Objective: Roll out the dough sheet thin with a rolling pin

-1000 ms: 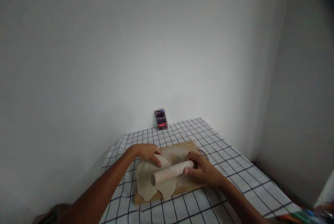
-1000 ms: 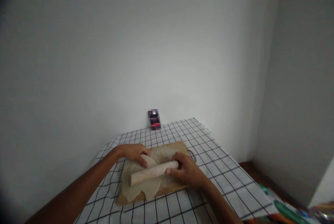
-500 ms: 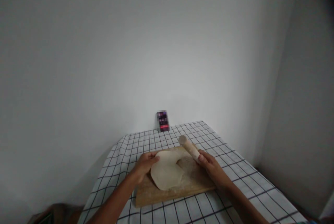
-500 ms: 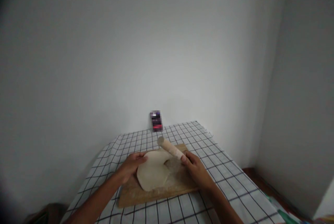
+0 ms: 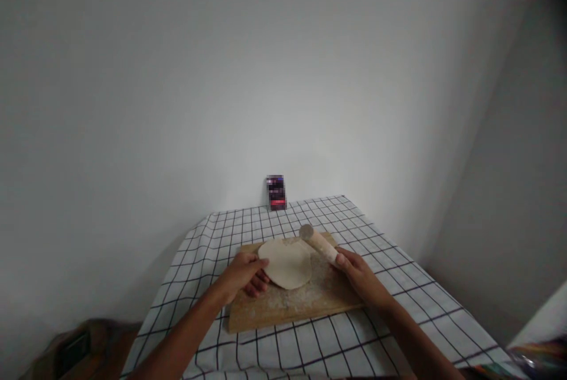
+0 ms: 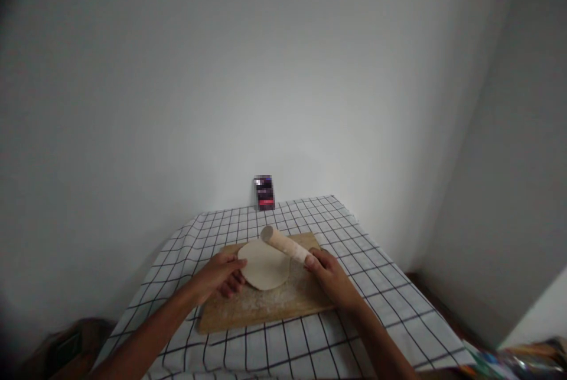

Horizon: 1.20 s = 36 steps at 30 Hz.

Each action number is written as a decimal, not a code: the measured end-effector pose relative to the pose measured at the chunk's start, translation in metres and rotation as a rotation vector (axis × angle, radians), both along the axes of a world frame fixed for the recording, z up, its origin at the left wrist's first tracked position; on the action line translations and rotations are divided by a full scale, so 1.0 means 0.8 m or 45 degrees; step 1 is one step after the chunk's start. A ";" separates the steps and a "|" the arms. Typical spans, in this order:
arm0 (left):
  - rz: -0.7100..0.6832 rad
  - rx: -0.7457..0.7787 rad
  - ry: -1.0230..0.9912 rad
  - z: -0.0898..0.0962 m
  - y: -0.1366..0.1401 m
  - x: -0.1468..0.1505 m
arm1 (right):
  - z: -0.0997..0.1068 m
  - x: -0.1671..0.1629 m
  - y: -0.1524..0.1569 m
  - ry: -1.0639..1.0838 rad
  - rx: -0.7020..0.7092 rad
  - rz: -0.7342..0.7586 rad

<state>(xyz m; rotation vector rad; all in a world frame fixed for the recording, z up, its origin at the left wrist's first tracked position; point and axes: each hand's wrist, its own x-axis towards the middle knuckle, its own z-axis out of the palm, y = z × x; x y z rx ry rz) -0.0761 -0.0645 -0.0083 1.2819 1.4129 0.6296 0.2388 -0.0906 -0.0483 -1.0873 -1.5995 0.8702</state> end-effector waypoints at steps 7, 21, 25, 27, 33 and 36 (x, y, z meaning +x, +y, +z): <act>-0.099 0.141 0.470 0.011 -0.004 -0.006 | 0.005 -0.004 0.000 -0.124 0.020 0.003; -0.185 1.180 0.821 0.003 -0.043 0.036 | 0.014 -0.062 -0.010 -1.063 0.238 -0.294; -0.178 1.134 1.123 -0.022 -0.018 0.048 | 0.016 -0.062 0.001 -1.158 0.241 -0.247; -0.192 1.083 1.174 -0.022 -0.002 0.048 | 0.024 -0.062 0.015 -1.229 0.220 -0.196; -0.127 0.948 1.249 -0.022 0.021 0.050 | 0.032 -0.069 0.057 -1.318 0.243 -0.169; -0.084 0.999 1.243 -0.025 0.011 0.053 | 0.026 -0.068 0.056 -1.266 0.293 -0.171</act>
